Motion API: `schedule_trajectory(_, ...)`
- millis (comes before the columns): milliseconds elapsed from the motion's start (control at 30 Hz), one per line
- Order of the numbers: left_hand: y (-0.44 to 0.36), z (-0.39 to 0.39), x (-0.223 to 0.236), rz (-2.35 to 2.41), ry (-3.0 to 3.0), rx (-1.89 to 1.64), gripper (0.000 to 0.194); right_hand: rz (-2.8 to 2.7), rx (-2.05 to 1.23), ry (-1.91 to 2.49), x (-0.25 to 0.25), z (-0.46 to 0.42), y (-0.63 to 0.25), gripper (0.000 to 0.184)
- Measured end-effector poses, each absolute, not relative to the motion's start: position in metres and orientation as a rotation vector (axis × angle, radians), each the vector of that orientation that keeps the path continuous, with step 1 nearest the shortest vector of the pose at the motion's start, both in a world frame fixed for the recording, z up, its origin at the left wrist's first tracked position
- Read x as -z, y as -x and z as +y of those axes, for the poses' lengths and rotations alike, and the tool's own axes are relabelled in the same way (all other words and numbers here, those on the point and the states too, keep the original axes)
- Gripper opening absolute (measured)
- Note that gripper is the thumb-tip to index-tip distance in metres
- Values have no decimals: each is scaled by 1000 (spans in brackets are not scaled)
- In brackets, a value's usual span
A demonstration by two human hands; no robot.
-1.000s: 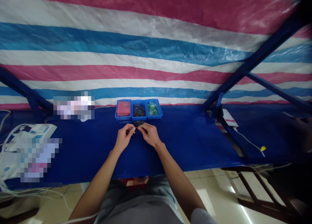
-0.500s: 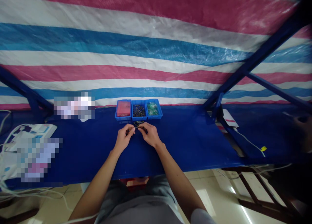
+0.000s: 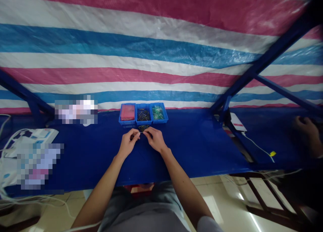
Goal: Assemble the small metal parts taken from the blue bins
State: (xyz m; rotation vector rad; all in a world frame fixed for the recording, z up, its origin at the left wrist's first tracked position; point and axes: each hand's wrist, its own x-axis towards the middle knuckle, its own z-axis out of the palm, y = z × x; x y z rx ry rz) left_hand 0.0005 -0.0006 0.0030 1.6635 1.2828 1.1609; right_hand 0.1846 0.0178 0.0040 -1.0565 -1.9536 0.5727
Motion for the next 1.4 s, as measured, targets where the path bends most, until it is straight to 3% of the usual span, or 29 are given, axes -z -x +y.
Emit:
schedule_trajectory(667,-1,-1,-2,1241,-1631,-1162,29,-1794,-699,1014,-6,19,-184,17)
schedule_trajectory(900,1,1,1,1252,-1673,-1140,30,-1543,-1000,1000,-1,21,-177,17)
schedule_trajectory(1133,2,1,1,1231,-1682,-1128,31,-1317,-1299,933,2,28,-173,28)
schedule_trajectory(1400,2,1,3,1203,-1690,-1130,30,-1196,-1430,855,0,28,-173,29)
